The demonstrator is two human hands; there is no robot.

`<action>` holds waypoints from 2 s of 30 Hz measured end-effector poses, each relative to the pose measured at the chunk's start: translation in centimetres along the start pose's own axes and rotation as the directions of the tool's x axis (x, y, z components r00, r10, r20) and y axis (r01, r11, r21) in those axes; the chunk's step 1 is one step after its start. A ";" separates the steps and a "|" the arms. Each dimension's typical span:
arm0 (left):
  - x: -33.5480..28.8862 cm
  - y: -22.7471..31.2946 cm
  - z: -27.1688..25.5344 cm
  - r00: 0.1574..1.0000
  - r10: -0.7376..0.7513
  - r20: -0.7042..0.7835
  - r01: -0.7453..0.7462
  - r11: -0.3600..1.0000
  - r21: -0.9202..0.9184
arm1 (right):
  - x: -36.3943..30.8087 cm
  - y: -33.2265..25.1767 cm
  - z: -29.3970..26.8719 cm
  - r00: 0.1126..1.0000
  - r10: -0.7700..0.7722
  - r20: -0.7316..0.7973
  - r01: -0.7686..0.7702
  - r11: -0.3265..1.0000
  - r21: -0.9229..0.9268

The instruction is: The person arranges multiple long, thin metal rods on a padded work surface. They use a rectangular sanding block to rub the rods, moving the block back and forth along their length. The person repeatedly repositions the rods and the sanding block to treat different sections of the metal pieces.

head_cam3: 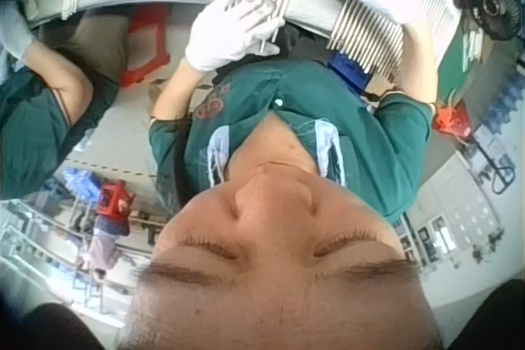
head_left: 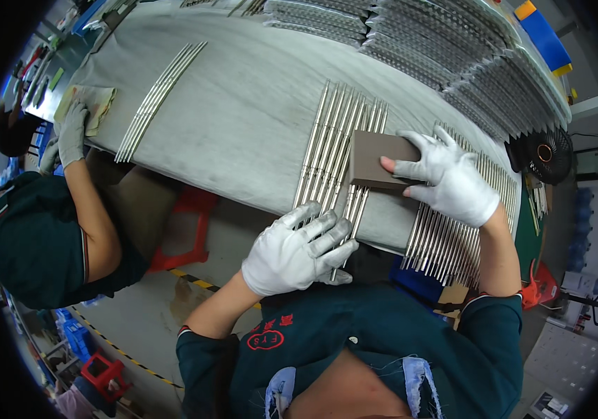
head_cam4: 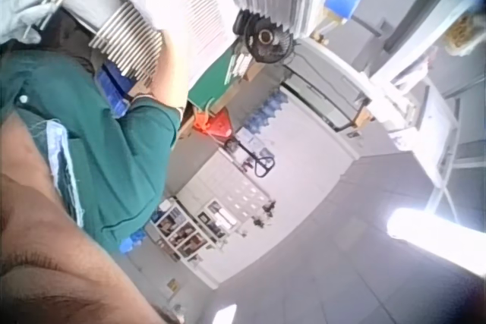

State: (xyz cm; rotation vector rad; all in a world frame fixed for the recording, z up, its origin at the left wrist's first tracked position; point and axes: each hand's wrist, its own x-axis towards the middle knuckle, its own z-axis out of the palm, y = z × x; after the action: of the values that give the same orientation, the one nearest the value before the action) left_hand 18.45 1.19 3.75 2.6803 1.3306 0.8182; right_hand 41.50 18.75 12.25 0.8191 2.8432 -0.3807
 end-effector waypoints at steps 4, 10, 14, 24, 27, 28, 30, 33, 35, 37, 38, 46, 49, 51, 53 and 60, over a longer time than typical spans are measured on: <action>0.1 0.2 0.5 0.997 0.015 -0.070 -0.015 1.000 0.002 | 1.3 -2.1 -0.1 0.997 0.079 -0.008 -0.079 0.996 -0.040; -0.1 0.1 -0.1 1.000 -0.014 -0.020 0.013 1.000 -0.006 | 0.5 0.1 -0.2 0.996 0.068 -0.059 -0.068 0.998 0.006; 0.2 0.1 0.2 0.998 0.002 -0.056 -0.003 1.000 -0.015 | 1.9 -1.6 0.0 0.995 0.098 -0.031 -0.097 0.995 0.024; -0.3 -0.2 -0.1 0.999 -0.024 -0.024 0.024 1.000 -0.020 | -2.4 -0.1 -1.4 0.994 0.100 -0.053 -0.100 0.995 0.015; 0.3 0.0 0.0 1.000 -0.003 -0.025 0.002 1.000 -0.023 | 0.2 -2.6 0.7 0.990 -0.056 -0.129 0.060 0.998 0.025; 0.5 0.1 -0.3 1.000 -0.001 -0.022 0.001 1.000 -0.008 | 1.3 -3.8 1.2 0.986 -0.044 -0.158 0.058 0.995 0.083; 0.5 0.2 -0.4 0.999 -0.010 -0.049 0.010 1.000 0.000 | 0.7 -3.4 0.8 0.990 -0.062 -0.129 0.068 0.997 0.040; -0.1 0.1 -0.3 0.993 -0.049 -0.111 0.046 0.999 -0.029 | -0.9 -1.1 0.0 0.997 -0.065 -0.034 0.066 0.998 0.017; 0.0 0.1 -0.4 0.993 -0.057 -0.106 0.051 0.997 -0.054 | -1.0 -1.3 0.3 0.996 -0.060 -0.062 0.061 0.998 0.020; 0.3 0.1 -0.4 0.993 -0.048 -0.106 0.044 0.998 -0.039 | 0.1 -3.2 0.8 0.993 -0.008 -0.121 0.009 1.000 0.007; 0.5 0.1 -0.3 0.993 -0.040 -0.108 0.037 0.999 -0.031 | 0.8 -3.1 2.0 0.978 -0.074 -0.195 0.087 0.994 0.059; -1.3 -1.0 0.5 0.995 -0.087 -0.047 0.085 0.996 -0.037 | -7.1 1.5 -0.3 0.901 0.374 -0.219 -0.369 0.927 0.065; -1.5 -1.0 0.7 0.994 -0.099 0.045 0.100 0.995 -0.015 | -9.6 3.1 0.2 0.811 0.505 -0.294 -0.531 0.847 -0.009; -1.2 -0.8 0.0 0.985 -0.116 0.124 0.121 0.992 -0.032 | -10.5 3.7 0.5 0.791 0.576 -0.205 -0.600 0.796 -0.076; -0.9 -0.8 -0.4 0.977 -0.127 0.173 0.136 0.990 -0.039 | -9.9 2.6 -0.1 0.720 0.691 -0.057 -0.691 0.708 -0.146; -0.6 -1.3 0.2 0.982 -0.104 0.157 0.105 0.994 0.000 | -6.2 -0.9 1.5 0.993 0.111 -0.052 -0.117 0.984 -0.132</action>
State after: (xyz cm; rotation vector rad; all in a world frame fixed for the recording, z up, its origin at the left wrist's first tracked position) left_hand 17.34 1.60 2.98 2.5804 1.4126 0.5869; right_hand 46.29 14.51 12.37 0.9677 2.8082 -0.1549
